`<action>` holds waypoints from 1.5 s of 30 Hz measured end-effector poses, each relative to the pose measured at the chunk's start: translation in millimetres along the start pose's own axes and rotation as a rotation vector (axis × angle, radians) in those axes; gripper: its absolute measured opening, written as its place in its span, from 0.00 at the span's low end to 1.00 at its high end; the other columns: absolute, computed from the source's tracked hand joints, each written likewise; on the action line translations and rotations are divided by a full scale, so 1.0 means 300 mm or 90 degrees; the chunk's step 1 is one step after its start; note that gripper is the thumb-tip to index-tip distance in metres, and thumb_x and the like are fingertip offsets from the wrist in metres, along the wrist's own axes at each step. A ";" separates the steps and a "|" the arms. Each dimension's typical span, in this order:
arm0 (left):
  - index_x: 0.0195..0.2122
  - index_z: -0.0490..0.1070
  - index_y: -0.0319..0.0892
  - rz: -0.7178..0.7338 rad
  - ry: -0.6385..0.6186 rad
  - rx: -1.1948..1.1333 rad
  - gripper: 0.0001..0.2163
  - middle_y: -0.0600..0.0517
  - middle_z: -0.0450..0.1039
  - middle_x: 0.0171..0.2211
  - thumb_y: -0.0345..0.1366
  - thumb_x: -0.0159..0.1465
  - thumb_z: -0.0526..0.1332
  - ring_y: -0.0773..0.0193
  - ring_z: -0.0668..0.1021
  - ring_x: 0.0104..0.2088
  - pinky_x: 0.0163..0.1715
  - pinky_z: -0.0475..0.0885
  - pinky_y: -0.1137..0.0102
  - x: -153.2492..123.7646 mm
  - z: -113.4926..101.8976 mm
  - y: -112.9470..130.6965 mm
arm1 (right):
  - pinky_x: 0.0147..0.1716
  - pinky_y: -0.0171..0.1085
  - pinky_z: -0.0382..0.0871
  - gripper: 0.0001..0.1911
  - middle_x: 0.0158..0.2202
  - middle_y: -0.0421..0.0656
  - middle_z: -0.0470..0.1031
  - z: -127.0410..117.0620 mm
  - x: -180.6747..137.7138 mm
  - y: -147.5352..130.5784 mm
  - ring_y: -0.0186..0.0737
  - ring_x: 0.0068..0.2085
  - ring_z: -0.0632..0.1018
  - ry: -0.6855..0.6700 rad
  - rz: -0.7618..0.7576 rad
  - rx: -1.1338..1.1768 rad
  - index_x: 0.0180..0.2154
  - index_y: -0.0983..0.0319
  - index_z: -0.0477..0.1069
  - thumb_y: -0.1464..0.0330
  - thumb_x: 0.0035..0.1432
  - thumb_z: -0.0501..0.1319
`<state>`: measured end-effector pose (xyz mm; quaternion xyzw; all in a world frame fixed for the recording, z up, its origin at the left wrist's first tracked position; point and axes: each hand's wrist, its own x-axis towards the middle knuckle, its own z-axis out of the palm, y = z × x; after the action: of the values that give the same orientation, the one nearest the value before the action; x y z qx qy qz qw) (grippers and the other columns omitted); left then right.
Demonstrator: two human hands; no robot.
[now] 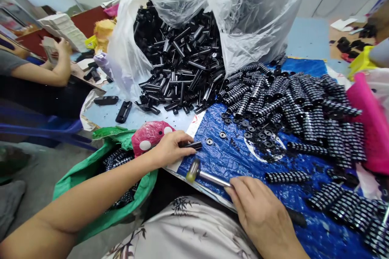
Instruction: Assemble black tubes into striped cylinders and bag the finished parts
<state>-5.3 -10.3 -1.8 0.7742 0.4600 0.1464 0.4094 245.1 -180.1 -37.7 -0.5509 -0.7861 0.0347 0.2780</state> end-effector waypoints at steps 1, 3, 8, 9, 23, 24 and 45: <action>0.37 0.79 0.41 -0.019 -0.041 0.017 0.10 0.53 0.74 0.29 0.38 0.56 0.71 0.63 0.74 0.32 0.34 0.66 0.70 0.007 -0.011 -0.003 | 0.42 0.39 0.71 0.08 0.39 0.46 0.76 -0.006 0.013 -0.004 0.41 0.39 0.78 0.029 0.009 0.000 0.47 0.62 0.70 0.67 0.69 0.57; 0.37 0.78 0.40 -0.063 -0.116 -0.002 0.12 0.56 0.70 0.25 0.41 0.55 0.71 0.65 0.71 0.27 0.28 0.62 0.71 0.019 -0.021 -0.001 | 0.41 0.37 0.71 0.08 0.38 0.46 0.76 -0.010 0.052 -0.011 0.39 0.38 0.78 0.100 0.029 0.006 0.48 0.63 0.70 0.69 0.70 0.56; 0.33 0.74 0.40 -0.108 -0.154 -0.061 0.15 0.59 0.66 0.23 0.44 0.52 0.73 0.68 0.67 0.24 0.24 0.58 0.72 0.035 -0.010 0.007 | 0.35 0.36 0.71 0.09 0.37 0.44 0.78 0.026 0.138 -0.002 0.38 0.33 0.79 0.117 0.050 -0.048 0.48 0.61 0.71 0.69 0.70 0.56; 0.32 0.73 0.40 -0.100 -0.152 -0.059 0.14 0.59 0.65 0.23 0.44 0.52 0.73 0.68 0.67 0.24 0.24 0.58 0.72 0.038 -0.008 0.006 | 0.33 0.36 0.71 0.08 0.37 0.44 0.78 0.032 0.147 0.000 0.38 0.33 0.79 0.080 0.053 -0.062 0.46 0.61 0.72 0.68 0.70 0.56; 0.25 0.65 0.42 -0.049 -0.205 0.089 0.18 0.60 0.63 0.22 0.42 0.48 0.74 0.69 0.64 0.25 0.25 0.55 0.71 0.107 -0.002 0.028 | 0.27 0.36 0.68 0.10 0.27 0.40 0.73 0.040 0.169 -0.105 0.36 0.26 0.75 -0.070 -0.118 0.005 0.42 0.62 0.73 0.69 0.71 0.54; 0.26 0.66 0.42 -0.045 -0.199 0.111 0.16 0.60 0.63 0.22 0.41 0.50 0.74 0.69 0.64 0.25 0.25 0.55 0.71 0.102 -0.012 0.037 | 0.28 0.36 0.68 0.11 0.27 0.41 0.72 0.039 0.165 -0.101 0.37 0.27 0.75 -0.080 -0.136 0.000 0.41 0.62 0.74 0.68 0.71 0.53; 0.21 0.64 0.43 -0.089 0.250 0.165 0.14 0.58 0.59 0.18 0.23 0.53 0.69 0.61 0.72 0.32 0.36 0.62 0.71 0.348 -0.276 -0.068 | 0.41 0.40 0.71 0.11 0.40 0.46 0.80 -0.105 0.065 0.110 0.42 0.40 0.80 -0.002 0.009 -0.090 0.48 0.62 0.74 0.65 0.67 0.61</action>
<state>-11.7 123.0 18.4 0.7431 0.5985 0.2051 0.2182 283.3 -157.9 -15.3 -0.5749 -0.7829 -0.0184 0.2370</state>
